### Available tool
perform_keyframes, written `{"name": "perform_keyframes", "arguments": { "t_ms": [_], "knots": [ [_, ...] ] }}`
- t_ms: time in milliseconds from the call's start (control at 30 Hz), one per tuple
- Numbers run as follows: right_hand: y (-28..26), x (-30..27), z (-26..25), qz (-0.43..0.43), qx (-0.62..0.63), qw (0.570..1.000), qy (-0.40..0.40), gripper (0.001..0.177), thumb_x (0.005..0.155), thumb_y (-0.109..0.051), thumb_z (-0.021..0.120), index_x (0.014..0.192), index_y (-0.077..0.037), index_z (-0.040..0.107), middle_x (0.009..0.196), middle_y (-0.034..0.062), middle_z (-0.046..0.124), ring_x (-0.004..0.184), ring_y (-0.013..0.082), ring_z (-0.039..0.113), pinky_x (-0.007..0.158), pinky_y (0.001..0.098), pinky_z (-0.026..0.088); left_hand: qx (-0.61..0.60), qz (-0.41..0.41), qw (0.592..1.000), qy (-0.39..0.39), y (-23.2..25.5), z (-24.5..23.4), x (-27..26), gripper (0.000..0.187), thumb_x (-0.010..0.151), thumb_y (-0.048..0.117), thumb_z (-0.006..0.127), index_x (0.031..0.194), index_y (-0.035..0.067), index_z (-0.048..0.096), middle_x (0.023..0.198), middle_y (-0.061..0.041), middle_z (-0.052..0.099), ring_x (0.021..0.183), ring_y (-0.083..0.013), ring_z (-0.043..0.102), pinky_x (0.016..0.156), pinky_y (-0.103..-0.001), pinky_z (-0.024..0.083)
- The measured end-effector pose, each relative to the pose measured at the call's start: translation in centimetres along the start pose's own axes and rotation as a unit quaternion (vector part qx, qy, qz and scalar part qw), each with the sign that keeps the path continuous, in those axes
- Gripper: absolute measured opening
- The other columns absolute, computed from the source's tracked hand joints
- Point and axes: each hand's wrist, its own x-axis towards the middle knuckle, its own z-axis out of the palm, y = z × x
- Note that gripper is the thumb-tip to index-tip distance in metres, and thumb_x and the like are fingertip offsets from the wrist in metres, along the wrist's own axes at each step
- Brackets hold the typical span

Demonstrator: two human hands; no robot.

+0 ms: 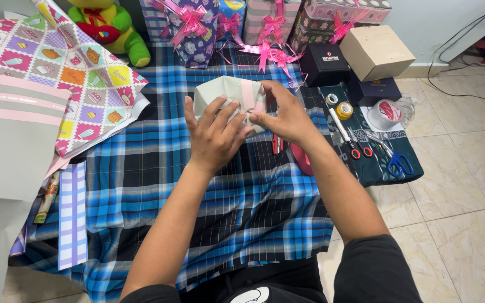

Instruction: The person wraps a rectangular gift box with light gray paper, folds the edges, and secures them with pink tape. They then tie a pink ribbon around the package and adjust the bow.

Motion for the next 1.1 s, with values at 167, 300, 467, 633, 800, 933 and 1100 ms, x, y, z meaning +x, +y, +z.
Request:
{"name": "perform_keyframes", "arguments": {
  "t_ms": [167, 300, 467, 633, 800, 933, 1100],
  "knots": [
    [2.0, -0.2, -0.4, 0.082, 0.113, 0.99, -0.038, 0.063, 0.086, -0.027, 0.081, 0.14, -0.005, 0.055, 0.128, 0.006, 0.068, 0.117, 0.0192, 0.064, 0.093, 0.0355, 0.046, -0.002, -0.008, 1.0, -0.002, 0.2, -0.6, -0.2, 0.027, 0.099, 0.043, 0.075, 0.112, 0.019, 0.076, 0.131, 0.002, 0.067, 0.135, -0.022, 0.053, 0.125, -0.066, 0.007],
    [3.5, -0.7, 0.1, 0.1, 0.245, 0.964, -0.004, 0.066, 0.091, -0.034, 0.081, 0.145, -0.006, 0.053, 0.134, 0.0097, 0.061, 0.125, 0.0217, 0.06, 0.107, 0.0405, 0.051, -0.004, -0.021, 1.0, -0.002, 0.1, -0.9, -0.3, 0.026, 0.099, 0.042, 0.076, 0.112, 0.019, 0.076, 0.131, 0.002, 0.067, 0.136, -0.0224, 0.052, 0.126, -0.065, 0.007],
    [3.2, -2.2, 2.5, 0.061, 0.129, 0.99, 0.015, 0.095, 0.083, -0.043, 0.082, 0.155, -0.005, 0.032, 0.151, 0.0122, 0.045, 0.139, 0.0246, 0.046, 0.105, 0.0455, 0.04, -0.005, -0.022, 1.0, 0.001, 0.5, -0.9, -0.2, 0.026, 0.098, 0.04, 0.077, 0.113, 0.019, 0.076, 0.133, 0.001, 0.065, 0.138, -0.0248, 0.051, 0.126, -0.064, 0.009],
    [2.3, -2.4, 3.1, 0.078, 0.151, 0.985, 0.025, 0.088, 0.088, -0.048, 0.078, 0.154, -0.005, 0.041, 0.141, 0.0132, 0.058, 0.134, 0.0259, 0.056, 0.109, 0.0442, 0.047, -0.083, -0.08, 0.99, 0.083, 0.3, -1.8, 0.1, 0.039, 0.094, 0.038, 0.078, 0.123, 0.015, 0.067, 0.144, -0.012, 0.056, 0.141, -0.0354, 0.045, 0.124, -0.057, 0.019],
    [2.1, -2.6, 2.8, 0.054, 0.183, 0.981, 0.022, 0.084, 0.091, -0.043, 0.078, 0.153, -0.002, 0.04, 0.144, 0.0155, 0.055, 0.135, 0.0276, 0.056, 0.11, 0.0437, 0.05, -0.264, -0.246, 0.928, 0.093, -0.5, -2.4, 0.2, 0.045, 0.099, 0.026, 0.074, 0.136, 0.008, 0.057, 0.148, -0.017, 0.053, 0.141, -0.0328, 0.052, 0.117, -0.045, 0.045],
    [1.9, -2.7, 2.8, 0.057, 0.211, 0.976, 0.021, 0.083, 0.092, -0.04, 0.077, 0.154, -0.001, 0.038, 0.144, 0.0161, 0.054, 0.134, 0.0277, 0.057, 0.108, 0.042, 0.051, -0.27, -0.246, 0.927, 0.089, -1.0, -2.8, 0.6, 0.044, 0.098, 0.014, 0.074, 0.138, 0.007, 0.058, 0.144, -0.016, 0.059, 0.136, -0.035, 0.058, 0.115, -0.043, 0.048],
    [1.7, -3.0, 2.5, 0.084, 0.23, 0.969, 0.033, 0.081, 0.09, -0.037, 0.077, 0.154, -0.002, 0.042, 0.14, 0.0151, 0.059, 0.128, 0.0252, 0.061, 0.104, 0.0398, 0.054, -0.2, -0.183, 0.962, 0.036, -1.4, -4.1, 1.5, 0.03, 0.091, 0.006, 0.072, 0.12, 0.012, 0.071, 0.139, -0.016, 0.062, 0.12, -0.0314, 0.066, 0.102, -0.04, 0.055]
  ]
}}
